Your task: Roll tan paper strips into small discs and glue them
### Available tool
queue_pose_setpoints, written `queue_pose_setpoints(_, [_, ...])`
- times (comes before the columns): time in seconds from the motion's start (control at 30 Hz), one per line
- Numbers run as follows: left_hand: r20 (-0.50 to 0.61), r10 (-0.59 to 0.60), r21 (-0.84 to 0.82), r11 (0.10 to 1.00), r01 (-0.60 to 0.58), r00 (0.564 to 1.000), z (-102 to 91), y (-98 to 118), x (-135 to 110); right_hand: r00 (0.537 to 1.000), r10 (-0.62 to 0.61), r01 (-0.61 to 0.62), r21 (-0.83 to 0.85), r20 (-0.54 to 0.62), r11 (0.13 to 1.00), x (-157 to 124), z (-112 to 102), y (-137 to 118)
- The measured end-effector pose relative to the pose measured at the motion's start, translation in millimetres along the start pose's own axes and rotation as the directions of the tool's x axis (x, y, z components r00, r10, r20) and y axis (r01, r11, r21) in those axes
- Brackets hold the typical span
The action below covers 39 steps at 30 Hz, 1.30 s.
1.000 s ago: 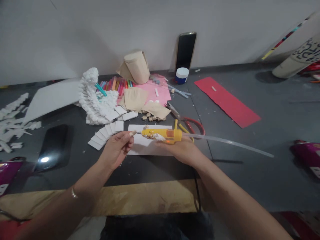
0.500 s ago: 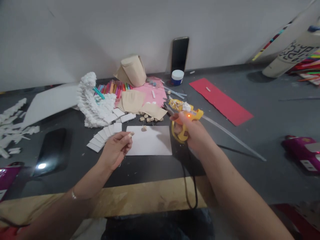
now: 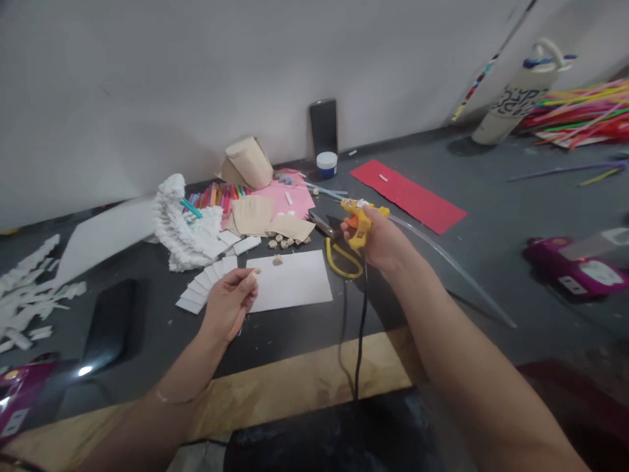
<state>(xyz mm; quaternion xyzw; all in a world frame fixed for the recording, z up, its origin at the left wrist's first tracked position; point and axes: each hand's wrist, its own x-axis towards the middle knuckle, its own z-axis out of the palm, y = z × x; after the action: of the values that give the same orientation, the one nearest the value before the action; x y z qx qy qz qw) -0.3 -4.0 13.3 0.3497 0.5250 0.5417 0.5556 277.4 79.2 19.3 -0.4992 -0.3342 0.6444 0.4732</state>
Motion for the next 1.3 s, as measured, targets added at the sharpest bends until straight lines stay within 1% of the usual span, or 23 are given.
queue_pose_setpoints(0.07, [-0.016,0.031,0.042,0.999,-0.03,0.999,-1.0,-0.6,1.4,0.999,-0.023,0.023,0.008,-0.026,1.0,2.6,-2.7,0.0])
queue_pose_setpoints(0.17, [-0.043,0.099,0.119,0.989,-0.093,0.994,-3.4,-1.1,3.8,0.998,-0.043,0.046,0.075,-0.049,0.996,7.3,-2.4,0.7])
queue_pose_setpoints(0.23, [-0.047,0.125,0.134,0.984,-0.118,0.991,-4.3,-0.7,4.9,0.998,-0.012,0.021,0.147,-0.067,0.989,9.4,-0.3,-0.3])
queue_pose_setpoints(0.3, [-0.041,0.125,0.117,0.986,-0.119,0.991,-4.3,0.0,5.3,0.995,0.027,-0.008,0.207,-0.093,0.978,9.5,1.1,-3.1])
queue_pose_setpoints(0.43, [-0.013,0.098,0.043,0.994,-0.097,0.995,-2.9,1.2,4.7,0.993,0.027,0.0,0.231,-0.114,0.973,2.2,-2.6,-11.7])
queue_pose_setpoints(0.57, [0.029,0.041,-0.038,0.998,-0.04,0.999,-1.0,3.8,3.3,0.993,0.022,0.005,0.227,-0.115,0.974,-13.7,-14.8,-15.9])
queue_pose_setpoints(0.7, [0.038,-0.046,-0.091,0.995,0.05,0.998,2.2,8.3,1.2,0.989,0.008,0.036,0.289,-0.149,0.957,-34.0,-26.5,-8.4])
queue_pose_setpoints(0.77, [0.049,-0.068,-0.097,0.993,0.073,0.996,4.1,9.7,0.0,0.984,0.007,0.054,0.337,-0.177,0.94,-44.4,-26.6,-2.9])
queue_pose_setpoints(0.83, [0.061,-0.065,-0.092,0.993,0.071,0.996,5.7,9.9,-0.9,0.983,0.012,0.059,0.376,-0.183,0.925,-53.5,-20.8,1.2])
queue_pose_setpoints(0.9, [0.067,-0.05,-0.083,0.995,0.056,0.996,6.9,9.2,-1.6,0.99,-0.029,0.08,0.379,-0.14,0.922,-60.6,-9.9,3.0])
queue_pose_setpoints(0.97, [0.071,-0.034,-0.074,0.996,0.04,0.997,7.5,8.1,-2.2,0.989,-0.127,0.146,0.312,-0.081,0.939,-65.2,4.6,3.0])
queue_pose_setpoints(1.03, [0.076,-0.021,-0.071,0.997,0.026,0.997,7.5,7.4,-2.8,0.984,-0.18,0.176,0.176,0.004,0.969,-68.0,21.0,2.8])
queue_pose_setpoints(1.1, [0.089,-0.011,-0.067,0.998,0.017,0.996,6.9,7.1,-3.7,0.969,-0.212,0.216,-0.018,0.127,0.976,-69.6,38.2,4.3])
queue_pose_setpoints(1.13, [0.096,-0.005,-0.064,0.998,0.011,0.995,6.4,7.1,-4.3,0.958,-0.217,0.241,-0.117,0.19,0.963,-69.9,46.9,5.9])
queue_pose_setpoints(1.2, [0.113,0.009,-0.055,0.998,-0.002,0.994,5.5,7.1,-5.4,0.922,-0.226,0.318,-0.281,0.315,0.906,-69.7,63.4,10.5])
queue_pose_setpoints(1.27, [0.127,0.027,-0.044,0.999,-0.022,0.992,4.6,7.1,-6.1,0.873,-0.219,0.407,-0.406,0.435,0.818,-68.5,77.2,15.4])
queue_pose_setpoints(1.3, [0.133,0.038,-0.036,0.999,-0.033,0.99,4.1,6.9,-6.2,0.843,-0.204,0.448,-0.44,0.499,0.778,-67.6,82.4,17.0])
